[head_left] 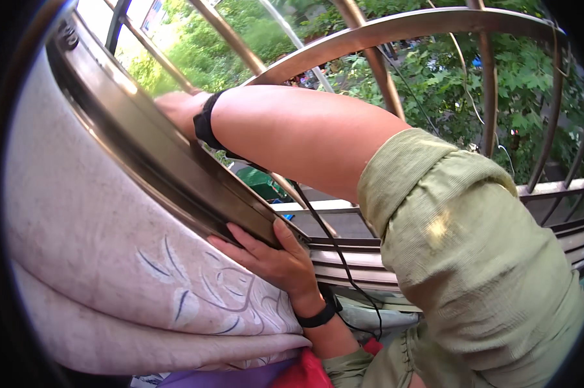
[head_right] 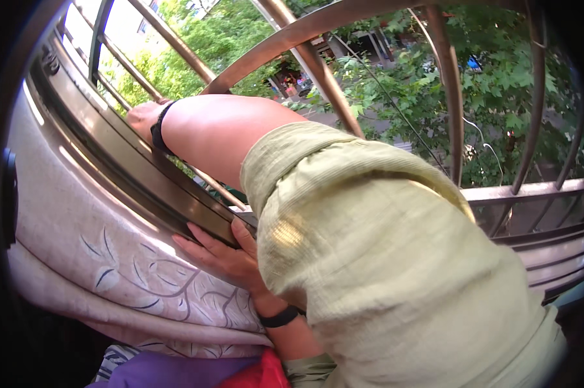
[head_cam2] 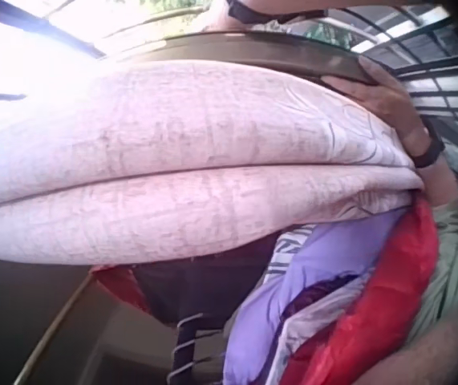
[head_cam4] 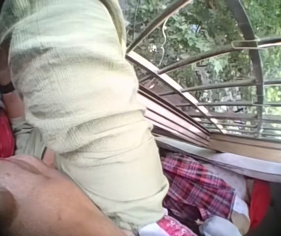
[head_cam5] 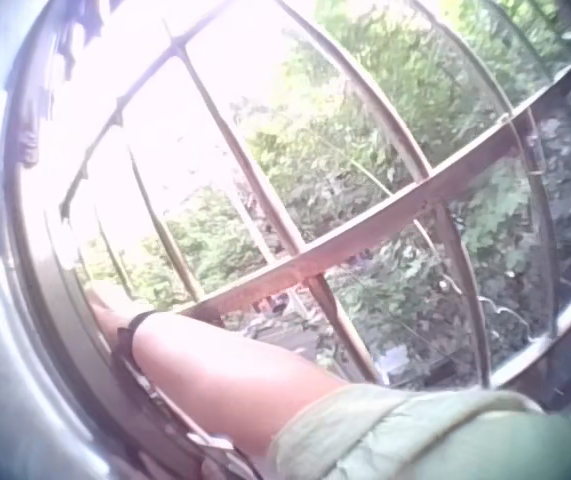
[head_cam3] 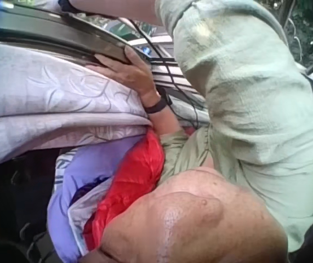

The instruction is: Cleaning the window pane and its metal frame using a cloth.

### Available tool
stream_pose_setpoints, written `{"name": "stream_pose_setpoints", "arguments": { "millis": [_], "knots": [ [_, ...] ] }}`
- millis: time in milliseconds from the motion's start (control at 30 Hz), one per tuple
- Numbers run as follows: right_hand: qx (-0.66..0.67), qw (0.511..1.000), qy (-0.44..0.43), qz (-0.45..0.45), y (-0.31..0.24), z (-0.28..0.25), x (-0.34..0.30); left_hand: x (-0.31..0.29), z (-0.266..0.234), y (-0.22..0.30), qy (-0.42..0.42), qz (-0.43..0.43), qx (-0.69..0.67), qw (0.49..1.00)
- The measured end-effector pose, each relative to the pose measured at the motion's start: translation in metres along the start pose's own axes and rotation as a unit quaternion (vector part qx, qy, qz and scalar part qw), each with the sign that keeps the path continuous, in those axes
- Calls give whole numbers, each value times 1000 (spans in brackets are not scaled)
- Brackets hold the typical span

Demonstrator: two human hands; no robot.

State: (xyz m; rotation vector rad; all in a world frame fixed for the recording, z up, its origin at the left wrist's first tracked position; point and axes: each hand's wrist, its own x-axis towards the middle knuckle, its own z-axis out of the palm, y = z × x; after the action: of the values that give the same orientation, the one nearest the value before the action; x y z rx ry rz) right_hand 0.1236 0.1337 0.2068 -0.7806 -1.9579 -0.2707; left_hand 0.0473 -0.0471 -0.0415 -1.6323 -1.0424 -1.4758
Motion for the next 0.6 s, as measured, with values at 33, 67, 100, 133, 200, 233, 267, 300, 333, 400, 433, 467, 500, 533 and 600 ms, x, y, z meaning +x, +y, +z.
{"name": "stream_pose_setpoints", "arguments": {
  "millis": [33, 67, 100, 133, 200, 233, 267, 300, 333, 400, 433, 467, 500, 533, 600],
  "knots": [
    [56, 998, -7, 36, -15, 14, 11, -3, -6, -8, -11, -18, 18, 1000],
    [161, 982, 37, 91, 17, 2, 24, 3, 0, 8, -20, -2, -7, 1000],
    [160, 981, 64, 91, 64, -30, 38, 10, 13, 30, -18, 20, -72, 997],
    [163, 979, 80, 88, 99, -59, 44, 16, 23, 46, -17, 42, -99, 994],
    [189, 981, -2, 38, 31, 12, 28, -1, 9, 2, -22, 4, -30, 999],
    [155, 988, 0, 19, 20, 19, 26, -2, 4, 0, -15, 1, -12, 1000],
    [118, 993, 5, 4, 17, 25, 23, -2, 1, 0, -13, 2, -11, 1000],
    [88, 995, 38, 10, 26, 25, 21, 1, 2, 9, -11, 0, -26, 1000],
    [96, 991, -7, 91, 39, 18, 23, 4, 3, 18, -11, -2, -41, 999],
    [19, 999, -11, 30, 34, 19, 21, 4, 4, 16, -7, 1, -37, 999],
    [66, 975, -50, 206, 26, 18, 22, 3, 5, 12, -3, -1, -31, 1000],
    [-94, 989, 0, 112, -3, 2, -3, 2, 5, 11, 1, 1, -28, 1000],
    [-139, 986, -19, 89, 4, 15, 5, 2, 4, 10, -9, -12, -25, 1000],
    [-184, 980, -37, 65, 13, 30, 15, 2, 3, 8, -9, -14, -22, 1000],
    [-195, 980, -3, 51, 51, 5, 18, 6, 12, 26, -14, 4, -67, 998]
  ]
}}
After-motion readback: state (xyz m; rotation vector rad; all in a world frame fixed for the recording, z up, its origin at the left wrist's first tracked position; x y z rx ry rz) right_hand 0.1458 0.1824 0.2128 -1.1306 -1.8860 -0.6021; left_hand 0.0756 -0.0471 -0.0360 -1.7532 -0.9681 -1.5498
